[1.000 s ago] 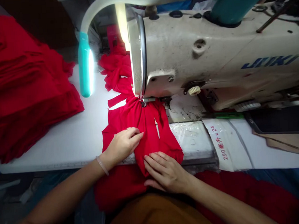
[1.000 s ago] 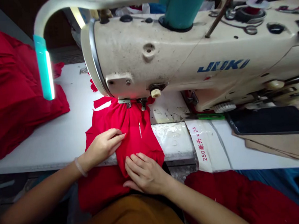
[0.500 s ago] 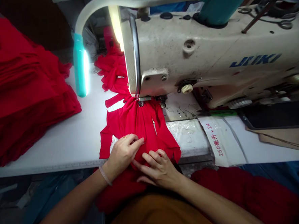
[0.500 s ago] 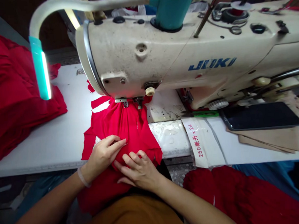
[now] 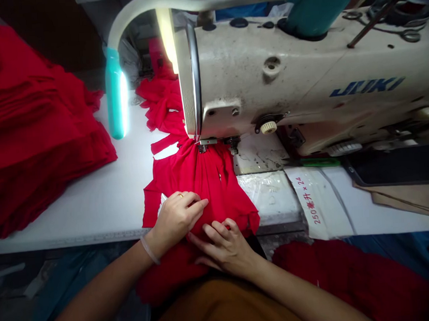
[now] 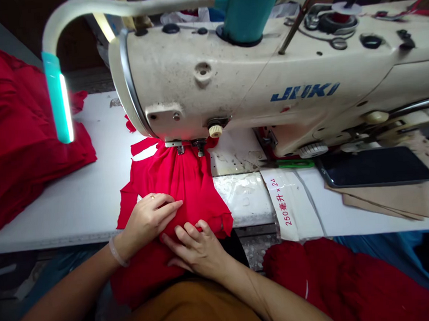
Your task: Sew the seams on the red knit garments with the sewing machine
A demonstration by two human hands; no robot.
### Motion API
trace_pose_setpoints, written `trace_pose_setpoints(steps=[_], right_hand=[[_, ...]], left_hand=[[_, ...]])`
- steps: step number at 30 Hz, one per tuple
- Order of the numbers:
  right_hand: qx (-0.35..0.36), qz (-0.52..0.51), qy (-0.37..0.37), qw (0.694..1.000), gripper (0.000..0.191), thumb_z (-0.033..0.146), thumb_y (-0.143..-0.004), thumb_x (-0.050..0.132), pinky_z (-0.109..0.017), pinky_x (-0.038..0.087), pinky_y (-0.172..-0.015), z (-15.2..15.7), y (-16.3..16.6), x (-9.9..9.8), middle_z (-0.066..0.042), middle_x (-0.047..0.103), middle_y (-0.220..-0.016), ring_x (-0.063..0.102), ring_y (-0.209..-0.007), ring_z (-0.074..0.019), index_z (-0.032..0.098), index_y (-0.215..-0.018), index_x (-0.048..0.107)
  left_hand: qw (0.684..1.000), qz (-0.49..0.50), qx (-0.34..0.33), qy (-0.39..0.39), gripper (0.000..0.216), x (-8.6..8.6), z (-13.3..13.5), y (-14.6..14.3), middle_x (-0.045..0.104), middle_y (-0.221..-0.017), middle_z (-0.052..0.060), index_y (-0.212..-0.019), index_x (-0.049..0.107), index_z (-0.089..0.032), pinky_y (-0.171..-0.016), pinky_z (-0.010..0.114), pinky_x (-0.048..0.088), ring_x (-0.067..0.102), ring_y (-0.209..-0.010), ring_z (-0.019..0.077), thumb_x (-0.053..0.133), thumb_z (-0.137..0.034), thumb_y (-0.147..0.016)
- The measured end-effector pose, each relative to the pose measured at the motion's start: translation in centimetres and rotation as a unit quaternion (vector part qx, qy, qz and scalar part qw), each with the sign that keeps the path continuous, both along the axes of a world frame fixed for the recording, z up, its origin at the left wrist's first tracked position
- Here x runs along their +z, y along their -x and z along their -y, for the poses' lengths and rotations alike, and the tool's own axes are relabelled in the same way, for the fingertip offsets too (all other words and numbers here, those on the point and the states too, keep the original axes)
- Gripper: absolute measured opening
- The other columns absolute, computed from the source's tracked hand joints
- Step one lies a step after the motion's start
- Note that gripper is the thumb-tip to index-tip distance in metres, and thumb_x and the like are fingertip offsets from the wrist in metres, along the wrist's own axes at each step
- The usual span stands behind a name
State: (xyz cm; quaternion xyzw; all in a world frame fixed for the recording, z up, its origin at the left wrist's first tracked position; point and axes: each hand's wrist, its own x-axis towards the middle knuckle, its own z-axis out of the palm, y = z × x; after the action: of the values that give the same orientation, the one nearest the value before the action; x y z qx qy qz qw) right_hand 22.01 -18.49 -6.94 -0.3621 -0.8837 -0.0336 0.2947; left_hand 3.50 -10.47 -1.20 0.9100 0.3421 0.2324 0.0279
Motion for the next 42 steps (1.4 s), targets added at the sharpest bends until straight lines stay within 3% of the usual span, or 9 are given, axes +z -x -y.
trace_pose_setpoints(steps=[5,8,11,14,18,30,33,37,42], right_hand=[[0.024,-0.017,0.03,0.999,0.044,0.056,-0.09,0.061,-0.039,0.039,-0.094,-0.1,-0.1,1.9,-0.008,0.063,-0.103,0.051,-0.102,-0.0213,0.023,-0.117,0.069],[0.034,-0.072,0.089,0.993,0.025,0.031,-0.096,0.055,-0.036,0.049,-0.09,-2.8,-1.0,4.2,-0.012,0.066,-0.102,0.057,-0.101,-0.0205,0.012,-0.104,0.07],[-0.004,-0.069,0.089,0.994,0.035,0.01,-0.094,0.043,-0.037,0.05,-0.103,-7.2,-2.2,5.3,-0.016,0.065,-0.123,0.057,-0.119,-0.0215,0.006,-0.122,0.063],[-0.035,0.038,0.093,0.994,0.043,0.015,-0.095,0.042,-0.041,0.047,-0.109,-11.1,-3.0,5.0,-0.016,0.058,-0.137,0.054,-0.128,-0.0259,0.003,-0.132,0.058],[-0.087,0.12,0.121,0.982,0.045,0.02,-0.097,0.04,-0.044,0.044,-0.109,-13.1,-3.2,4.7,-0.013,0.053,-0.144,0.05,-0.133,-0.0274,0.006,-0.136,0.056],[-0.193,0.167,0.18,0.95,0.046,0.027,-0.099,0.035,-0.057,0.035,-0.106,-17.7,-1.8,4.9,-0.018,0.055,-0.139,0.051,-0.123,-0.0363,0.009,-0.137,0.055],[-0.217,0.153,0.179,0.947,0.046,0.026,-0.1,0.034,-0.059,0.031,-0.108,-17.4,-1.8,5.1,-0.02,0.056,-0.137,0.053,-0.121,-0.0356,0.008,-0.136,0.056],[-0.104,0.103,0.111,0.983,0.041,0.03,-0.101,0.039,-0.044,0.038,-0.106,-13.9,-1.8,5.3,-0.014,0.059,-0.136,0.054,-0.12,-0.0268,0.011,-0.131,0.06],[-0.041,0.082,0.059,0.994,0.031,0.025,-0.098,0.046,-0.046,0.039,-0.102,-10.6,-1.1,4.9,-0.01,0.064,-0.128,0.053,-0.124,-0.0272,0.015,-0.12,0.066]], left_hand=[[0.998,-0.051,0.012,0.028,0.025,0.4,0.0,-0.1,0.069,-0.101,0.007,-0.113,0.07,-0.019,-0.066,0.03,0.048,0.062,-0.077,0.0161,0.05,-0.018,-0.098],[0.996,-0.083,0.021,0.038,0.028,0.6,0.2,0.1,0.063,-0.131,0.009,-0.116,0.07,-0.022,-0.068,0.033,0.051,0.063,-0.084,0.0191,0.05,-0.018,-0.096],[0.993,-0.114,0.012,0.04,0.031,0.7,-0.1,0.3,0.059,-0.14,0.008,-0.118,0.069,-0.021,-0.069,0.036,0.052,0.062,-0.086,0.0216,0.049,-0.017,-0.095],[0.992,-0.117,0.01,0.038,0.033,0.7,-1.0,0.4,0.059,-0.14,0.008,-0.121,0.067,-0.022,-0.069,0.035,0.052,0.061,-0.087,0.0211,0.048,-0.017,-0.095],[0.993,-0.115,0.007,0.019,0.031,0.5,-2.7,0.5,0.061,-0.138,0.007,-0.119,0.068,-0.022,-0.068,0.033,0.051,0.06,-0.085,0.0205,0.048,-0.017,-0.096],[0.993,-0.112,0.016,-0.029,0.032,-0.2,-7.8,0.6,0.063,-0.133,0.007,-0.123,0.067,-0.02,-0.078,0.034,0.051,0.058,-0.09,0.0206,0.047,-0.02,-0.098],[0.993,-0.113,0.022,-0.02,0.032,-0.2,-9.1,0.7,0.063,-0.131,0.008,-0.123,0.067,-0.02,-0.078,0.032,0.049,0.057,-0.092,0.0202,0.046,-0.021,-0.099],[0.993,-0.115,0.019,-0.004,0.034,0.1,-10.8,0.8,0.066,-0.126,0.009,-0.123,0.067,-0.019,-0.078,0.033,0.047,0.057,-0.096,0.021,0.043,-0.02,-0.1],[0.995,-0.093,0.018,0.027,0.029,0.5,-13.2,1.8,0.068,-0.122,0.009,-0.118,0.066,-0.019,-0.102,0.047,0.034,0.055,-0.113,0.0256,0.045,-0.028,-0.1]])
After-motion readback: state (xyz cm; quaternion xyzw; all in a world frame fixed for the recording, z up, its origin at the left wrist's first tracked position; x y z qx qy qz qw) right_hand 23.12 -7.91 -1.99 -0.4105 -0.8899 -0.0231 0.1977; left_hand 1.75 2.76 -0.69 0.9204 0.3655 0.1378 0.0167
